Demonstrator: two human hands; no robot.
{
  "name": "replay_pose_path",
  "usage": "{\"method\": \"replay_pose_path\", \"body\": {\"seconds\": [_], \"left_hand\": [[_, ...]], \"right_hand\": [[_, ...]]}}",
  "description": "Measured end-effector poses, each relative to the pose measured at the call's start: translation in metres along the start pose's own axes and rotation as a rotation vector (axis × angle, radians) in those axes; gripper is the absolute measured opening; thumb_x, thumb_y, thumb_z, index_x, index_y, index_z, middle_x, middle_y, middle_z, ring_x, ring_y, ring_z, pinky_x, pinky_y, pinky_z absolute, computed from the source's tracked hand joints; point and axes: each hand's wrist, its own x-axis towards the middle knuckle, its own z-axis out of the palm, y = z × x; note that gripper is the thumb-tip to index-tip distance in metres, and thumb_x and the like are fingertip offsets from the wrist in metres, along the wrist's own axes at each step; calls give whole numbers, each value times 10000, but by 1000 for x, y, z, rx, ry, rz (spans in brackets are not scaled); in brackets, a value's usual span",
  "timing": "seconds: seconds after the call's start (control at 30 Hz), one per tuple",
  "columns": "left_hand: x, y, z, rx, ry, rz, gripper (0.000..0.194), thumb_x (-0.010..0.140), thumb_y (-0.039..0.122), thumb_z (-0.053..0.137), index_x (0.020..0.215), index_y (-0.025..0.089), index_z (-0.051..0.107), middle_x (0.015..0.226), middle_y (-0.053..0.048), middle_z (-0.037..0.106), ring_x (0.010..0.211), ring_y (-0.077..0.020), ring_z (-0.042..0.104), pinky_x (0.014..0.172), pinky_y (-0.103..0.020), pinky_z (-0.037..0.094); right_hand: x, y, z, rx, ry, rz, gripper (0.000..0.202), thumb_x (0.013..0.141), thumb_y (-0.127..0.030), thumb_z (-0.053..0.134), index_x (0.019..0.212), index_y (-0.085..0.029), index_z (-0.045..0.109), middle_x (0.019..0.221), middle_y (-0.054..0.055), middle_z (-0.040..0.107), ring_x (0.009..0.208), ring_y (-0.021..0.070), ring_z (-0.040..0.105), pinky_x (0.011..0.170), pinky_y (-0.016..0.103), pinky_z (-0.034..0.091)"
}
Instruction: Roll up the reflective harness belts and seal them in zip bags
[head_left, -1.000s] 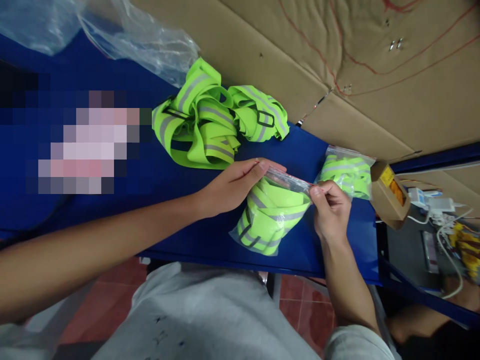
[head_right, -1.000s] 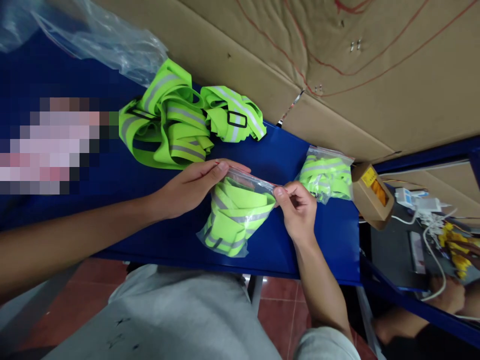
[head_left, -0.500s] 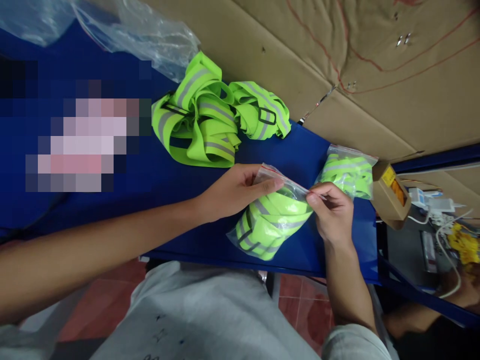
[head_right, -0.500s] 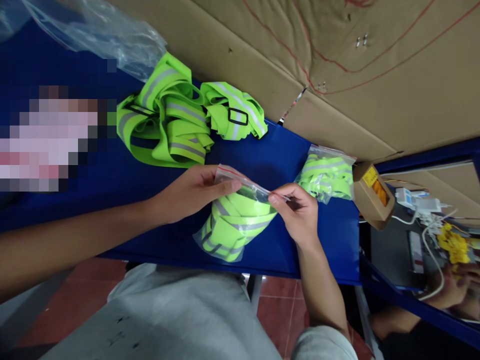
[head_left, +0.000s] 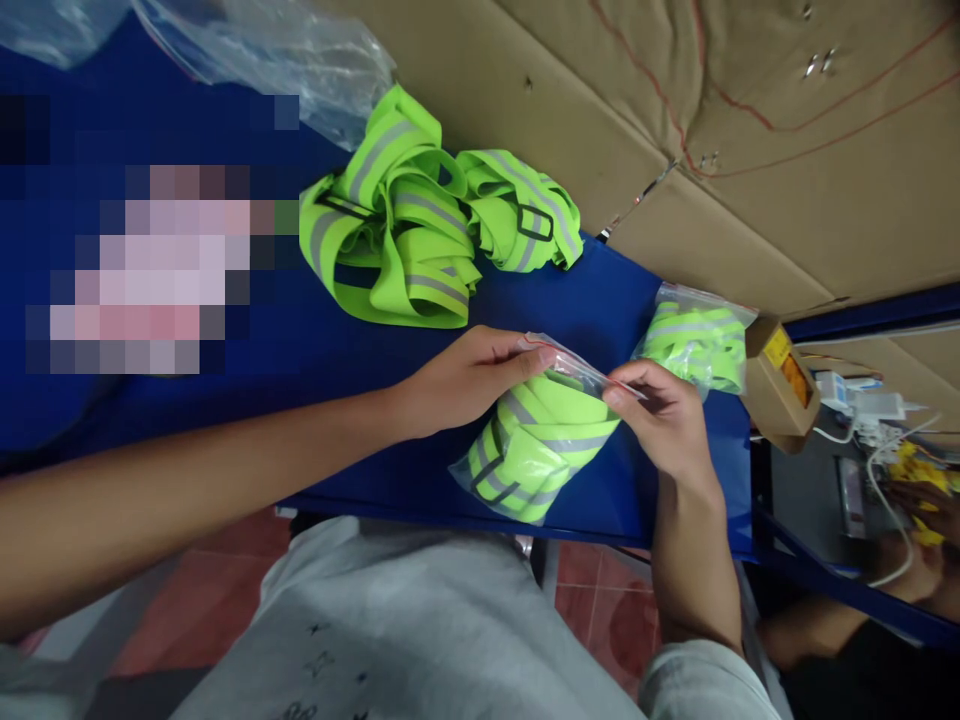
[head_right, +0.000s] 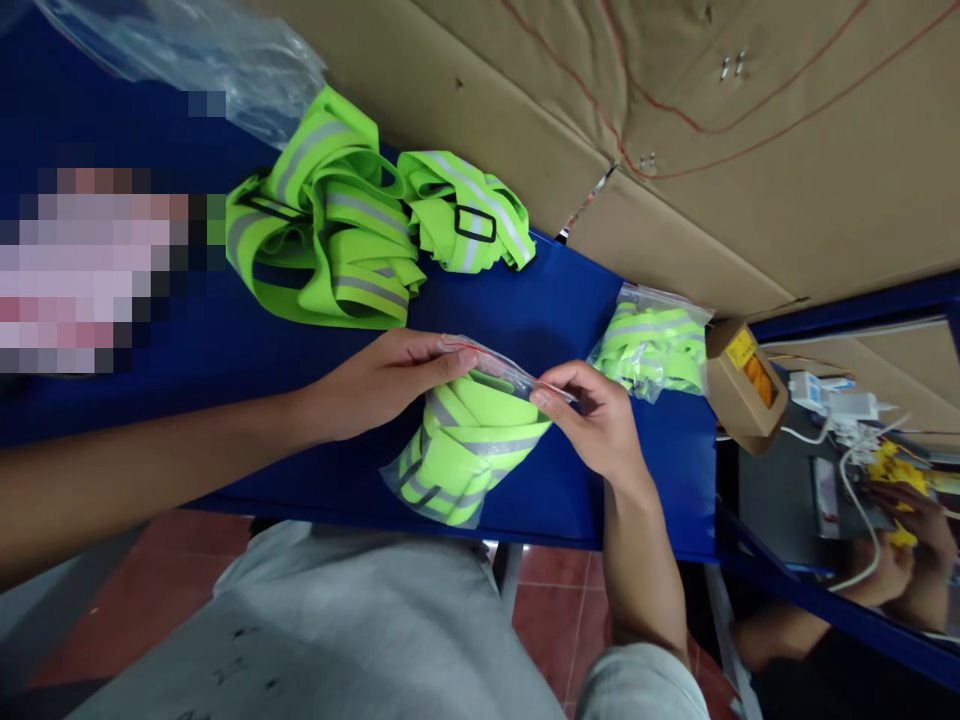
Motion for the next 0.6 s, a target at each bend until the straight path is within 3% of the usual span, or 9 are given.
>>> {"method": "replay_pose_path", "body": {"seconds": [0.17,0.33,0.5,0.6], "left_hand": [[2,-3,-1,52,12,25,430,1007,532,636,1079,154,828,1097,-70,813,1053,-219,739,972,-320,574],[0,-1,2,131,122,104,323,1007,425,663,1075,162,836,1086,-59,819,1016,-204,745,908,-285,586],[-2,1,3,100,123,96,267,999,357,671,1060,157,836,1086,-58,825,1033,-206,759,932,-288,598],[-3,2,4,98,130,66,273,1009,359,657,1080,162,832,1066,-56,827,1021,-205,766,925,-292,605]], "right_hand": [[1,4,-1,24,-13,0,178,882,-262,805,766,-209,680,694,-27,675,613,99,584,569,211,457],[1,5,-1,56,-7,22,154,889,-260,801,787,-213,696,704,-28,676,627,97,587,584,209,462],[0,3,-2,113,-109,117,62,866,-249,822,903,-232,775,786,-16,731,656,101,612,594,211,464],[0,4,2,157,-88,147,38,869,-240,806,867,-226,771,737,-21,702,617,93,573,567,210,435]]}}
